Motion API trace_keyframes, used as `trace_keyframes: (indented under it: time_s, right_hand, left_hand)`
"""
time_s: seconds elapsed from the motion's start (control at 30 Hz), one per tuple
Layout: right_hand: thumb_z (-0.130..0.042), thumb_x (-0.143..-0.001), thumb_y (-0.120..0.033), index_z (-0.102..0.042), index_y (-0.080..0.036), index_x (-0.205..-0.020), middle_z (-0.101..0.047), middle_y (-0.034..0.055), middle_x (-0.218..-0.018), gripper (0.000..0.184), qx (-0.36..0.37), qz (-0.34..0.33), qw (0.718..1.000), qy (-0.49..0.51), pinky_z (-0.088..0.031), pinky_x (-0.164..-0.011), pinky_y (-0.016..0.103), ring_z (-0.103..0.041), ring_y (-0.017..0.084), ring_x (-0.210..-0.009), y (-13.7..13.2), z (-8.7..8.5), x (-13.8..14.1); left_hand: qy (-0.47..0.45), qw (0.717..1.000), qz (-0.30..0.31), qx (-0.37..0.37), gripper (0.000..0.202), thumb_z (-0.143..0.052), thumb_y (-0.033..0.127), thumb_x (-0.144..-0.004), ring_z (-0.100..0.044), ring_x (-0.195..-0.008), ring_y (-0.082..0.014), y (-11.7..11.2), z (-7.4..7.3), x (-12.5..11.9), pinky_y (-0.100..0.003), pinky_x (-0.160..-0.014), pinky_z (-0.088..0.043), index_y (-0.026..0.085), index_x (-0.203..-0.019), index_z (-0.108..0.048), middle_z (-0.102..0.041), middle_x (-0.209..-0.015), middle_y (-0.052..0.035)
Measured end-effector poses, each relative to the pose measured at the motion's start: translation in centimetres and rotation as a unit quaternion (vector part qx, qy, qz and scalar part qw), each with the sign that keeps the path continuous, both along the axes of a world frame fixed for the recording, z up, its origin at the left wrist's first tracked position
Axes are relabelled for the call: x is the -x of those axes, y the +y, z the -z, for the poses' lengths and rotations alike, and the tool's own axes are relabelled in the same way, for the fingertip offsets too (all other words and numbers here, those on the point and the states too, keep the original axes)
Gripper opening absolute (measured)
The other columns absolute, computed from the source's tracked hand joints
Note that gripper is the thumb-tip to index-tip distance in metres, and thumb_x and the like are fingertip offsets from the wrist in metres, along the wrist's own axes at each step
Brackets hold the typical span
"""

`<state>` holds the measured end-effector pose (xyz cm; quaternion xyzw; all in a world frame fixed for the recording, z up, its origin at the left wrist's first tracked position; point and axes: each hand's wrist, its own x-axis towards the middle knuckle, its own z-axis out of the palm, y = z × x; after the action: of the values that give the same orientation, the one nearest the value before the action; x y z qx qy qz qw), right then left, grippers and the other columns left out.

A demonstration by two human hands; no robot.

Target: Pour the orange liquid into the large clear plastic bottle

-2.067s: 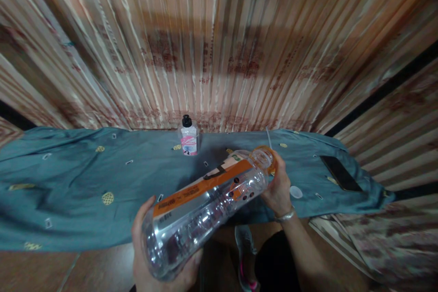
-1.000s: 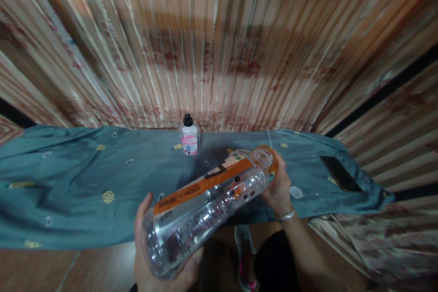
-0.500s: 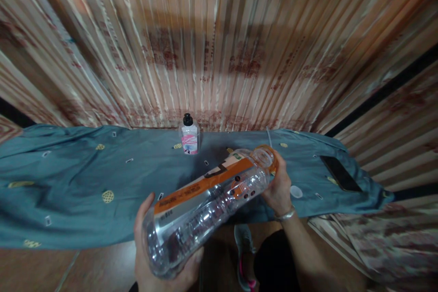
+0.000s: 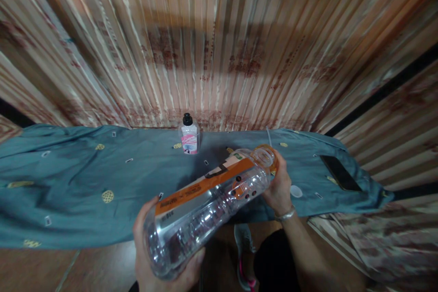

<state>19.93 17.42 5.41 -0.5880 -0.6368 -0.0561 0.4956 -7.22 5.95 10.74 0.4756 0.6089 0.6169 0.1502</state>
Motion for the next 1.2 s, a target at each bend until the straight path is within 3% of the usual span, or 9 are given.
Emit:
trace_keyframes:
  time_s: [0.27,0.47,0.7,1.2]
  right_hand:
    - [-0.075,-0.088,-0.045,-0.044,-0.02,-0.157,-0.07,0.0188,-0.146,0.08,-0.006,0.002,1.0,-0.002,-0.059,-0.112,0.058,-0.07,0.037,-0.134,0.02,-0.06,0.1]
    - [-0.076,-0.087,-0.044,-0.046,-0.018,-0.156,-0.069,0.0201,-0.148,0.079,-0.006,0.002,1.0,-0.005,-0.059,-0.112,0.059,-0.07,0.038,-0.134,0.0,-0.1,0.07]
    - [-0.075,-0.087,-0.048,-0.046,-0.018,-0.156,-0.069,0.0199,-0.147,0.081,-0.002,0.006,1.0,0.001,-0.06,-0.111,0.058,-0.07,0.038,-0.134,-0.03,-0.13,0.17]
    - [-0.075,-0.087,-0.044,-0.046,-0.017,-0.156,-0.069,0.0208,-0.148,0.079,-0.004,0.008,1.0,-0.002,-0.06,-0.112,0.058,-0.07,0.038,-0.135,-0.12,-0.29,0.25]
  left_hand:
    - [-0.023,1.0,0.008,-0.011,0.087,-0.087,0.059,-0.069,-0.076,-0.096,-0.0275,0.14,-0.3,-0.14,-0.041,-0.086,-0.067,0.019,-0.141,-0.06,-0.071,-0.119,-0.0095]
    - [-0.002,1.0,0.008,-0.008,0.088,-0.084,0.064,-0.072,-0.077,-0.1,-0.0289,0.04,-0.26,-0.04,-0.042,-0.09,-0.065,0.017,-0.143,-0.06,-0.072,-0.119,-0.0106]
    - [-0.006,1.0,0.018,-0.015,0.083,-0.085,0.055,-0.074,-0.077,-0.098,-0.0273,0.07,-0.43,-0.11,-0.039,-0.088,-0.065,0.018,-0.144,-0.06,-0.073,-0.118,-0.0093]
    - [0.011,1.0,0.009,-0.011,0.089,-0.082,0.068,-0.076,-0.076,-0.099,-0.0276,-0.02,-0.11,-0.08,-0.041,-0.089,-0.065,0.02,-0.147,-0.059,-0.07,-0.12,-0.0093]
